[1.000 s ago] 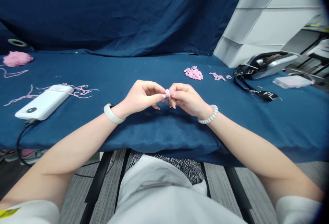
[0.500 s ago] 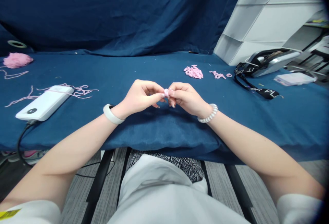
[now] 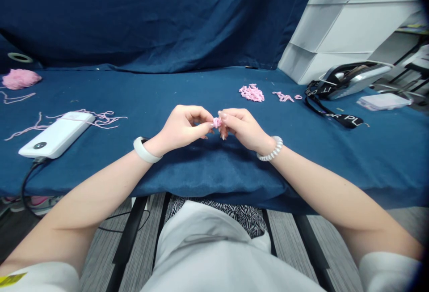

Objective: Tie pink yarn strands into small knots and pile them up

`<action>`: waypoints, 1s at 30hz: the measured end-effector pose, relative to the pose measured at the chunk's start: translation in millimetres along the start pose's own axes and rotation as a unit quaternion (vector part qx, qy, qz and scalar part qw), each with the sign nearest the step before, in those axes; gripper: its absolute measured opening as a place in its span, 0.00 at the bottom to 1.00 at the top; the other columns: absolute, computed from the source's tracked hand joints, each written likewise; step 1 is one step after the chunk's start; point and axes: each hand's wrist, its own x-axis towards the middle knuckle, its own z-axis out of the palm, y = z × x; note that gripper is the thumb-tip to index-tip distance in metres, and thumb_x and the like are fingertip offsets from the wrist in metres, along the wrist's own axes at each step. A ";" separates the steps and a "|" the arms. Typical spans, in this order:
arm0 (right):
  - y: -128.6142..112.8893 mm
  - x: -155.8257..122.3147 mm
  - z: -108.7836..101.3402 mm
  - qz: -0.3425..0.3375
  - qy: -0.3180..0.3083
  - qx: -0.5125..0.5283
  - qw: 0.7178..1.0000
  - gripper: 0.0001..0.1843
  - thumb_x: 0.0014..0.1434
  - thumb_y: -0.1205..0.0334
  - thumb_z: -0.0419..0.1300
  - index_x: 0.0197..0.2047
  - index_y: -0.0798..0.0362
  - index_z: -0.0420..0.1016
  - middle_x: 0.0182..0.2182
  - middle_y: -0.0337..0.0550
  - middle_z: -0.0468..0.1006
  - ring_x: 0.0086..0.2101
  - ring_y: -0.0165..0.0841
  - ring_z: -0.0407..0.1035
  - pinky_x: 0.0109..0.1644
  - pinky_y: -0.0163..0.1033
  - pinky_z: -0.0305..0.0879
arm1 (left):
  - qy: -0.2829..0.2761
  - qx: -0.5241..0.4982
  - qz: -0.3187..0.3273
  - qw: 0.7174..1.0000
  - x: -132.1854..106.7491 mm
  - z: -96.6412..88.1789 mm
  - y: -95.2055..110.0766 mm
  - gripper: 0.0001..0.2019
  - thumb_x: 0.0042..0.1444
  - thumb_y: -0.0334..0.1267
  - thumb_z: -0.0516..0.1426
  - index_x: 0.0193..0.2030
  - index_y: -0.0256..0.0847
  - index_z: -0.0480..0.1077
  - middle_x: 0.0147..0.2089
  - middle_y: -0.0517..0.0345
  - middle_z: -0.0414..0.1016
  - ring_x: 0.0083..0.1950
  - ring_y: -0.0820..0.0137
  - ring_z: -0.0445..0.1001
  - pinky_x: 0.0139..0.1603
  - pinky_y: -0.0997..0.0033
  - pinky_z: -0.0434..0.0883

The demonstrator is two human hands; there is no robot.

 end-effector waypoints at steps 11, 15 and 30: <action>0.5 0.2 -0.1 -0.014 0.056 -0.040 0.998 0.23 0.57 0.46 0.64 0.22 0.56 0.69 0.17 0.36 0.69 0.19 0.24 0.62 0.26 0.31 0.59 | 0.026 -0.016 0.030 0.999 4.4 -2.2 -6.4 0.04 0.49 0.33 0.64 0.30 0.34 0.75 0.27 0.57 0.78 0.27 0.71 0.77 0.25 0.75 0.77; -0.6 0.3 -0.3 -0.021 0.072 -0.056 0.996 0.23 0.57 0.46 0.63 0.21 0.56 0.69 0.16 0.36 0.69 0.19 0.24 0.62 0.26 0.32 0.58 | 0.029 -0.023 0.031 0.999 4.6 -2.6 -6.6 0.04 0.50 0.33 0.64 0.31 0.35 0.75 0.27 0.57 0.78 0.27 0.70 0.78 0.25 0.75 0.78; -2.1 0.7 0.5 -0.037 0.098 -0.066 0.992 0.20 0.57 0.54 0.61 0.19 0.55 0.68 0.14 0.36 0.69 0.18 0.23 0.62 0.25 0.31 0.58 | 0.030 -0.027 0.015 0.999 4.7 -3.6 -4.3 0.06 0.50 0.36 0.64 0.30 0.35 0.74 0.26 0.57 0.77 0.26 0.71 0.77 0.25 0.75 0.77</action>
